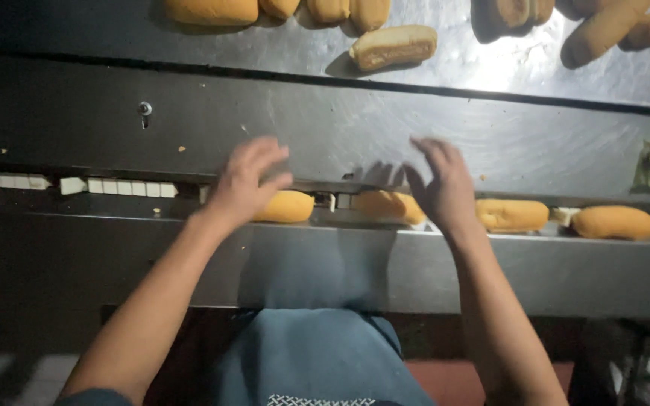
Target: Placing bread rolls from a pile into slots on a moving conveyor belt in a bakery production area.
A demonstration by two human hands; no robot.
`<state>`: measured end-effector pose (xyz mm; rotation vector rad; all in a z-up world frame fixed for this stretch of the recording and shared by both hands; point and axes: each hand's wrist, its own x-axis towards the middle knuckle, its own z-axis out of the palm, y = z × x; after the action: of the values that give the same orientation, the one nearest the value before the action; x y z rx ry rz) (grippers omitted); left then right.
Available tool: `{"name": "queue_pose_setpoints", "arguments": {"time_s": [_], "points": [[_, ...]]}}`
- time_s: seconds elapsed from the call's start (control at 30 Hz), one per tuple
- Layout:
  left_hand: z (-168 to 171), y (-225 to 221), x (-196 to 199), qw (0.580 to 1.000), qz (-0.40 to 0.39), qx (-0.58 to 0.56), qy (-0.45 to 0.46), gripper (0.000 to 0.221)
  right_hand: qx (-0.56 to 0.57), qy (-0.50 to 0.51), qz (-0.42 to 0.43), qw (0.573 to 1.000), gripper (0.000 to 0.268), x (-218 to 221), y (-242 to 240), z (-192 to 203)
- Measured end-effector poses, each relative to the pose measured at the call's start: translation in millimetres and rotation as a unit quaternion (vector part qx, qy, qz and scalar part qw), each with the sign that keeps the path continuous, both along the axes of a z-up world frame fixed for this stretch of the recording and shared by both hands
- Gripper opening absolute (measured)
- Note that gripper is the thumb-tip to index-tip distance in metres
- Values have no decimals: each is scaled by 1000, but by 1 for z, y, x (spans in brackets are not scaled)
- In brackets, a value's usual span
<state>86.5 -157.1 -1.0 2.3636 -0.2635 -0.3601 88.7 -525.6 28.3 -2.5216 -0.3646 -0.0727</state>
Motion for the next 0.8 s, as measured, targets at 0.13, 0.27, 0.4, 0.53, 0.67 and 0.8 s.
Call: {"name": "queue_pose_setpoints", "arguments": {"time_s": [0.13, 0.27, 0.4, 0.53, 0.67, 0.8], "points": [[22, -13, 105, 993, 82, -2, -90, 49, -25, -91, 69, 993, 58, 96, -2, 4], [14, 10, 182, 972, 132, 170, -95, 69, -106, -21, 61, 992, 77, 152, 12, -2], [3, 26, 201, 930, 104, 314, -163, 78, -246, -51, 36, 967, 55, 148, 11, -25], [0, 36, 168, 927, 47, 305, -214, 56, -143, -34, 52, 988, 48, 100, 13, -38], [37, 44, 108, 977, 70, 188, -75, 48, 134, 248, -46, 958, 52, 45, 37, 1], [83, 66, 23, 977, 192, -38, 82, 64, 410, 367, -136, 823, 45, -13, 73, -2]]}}
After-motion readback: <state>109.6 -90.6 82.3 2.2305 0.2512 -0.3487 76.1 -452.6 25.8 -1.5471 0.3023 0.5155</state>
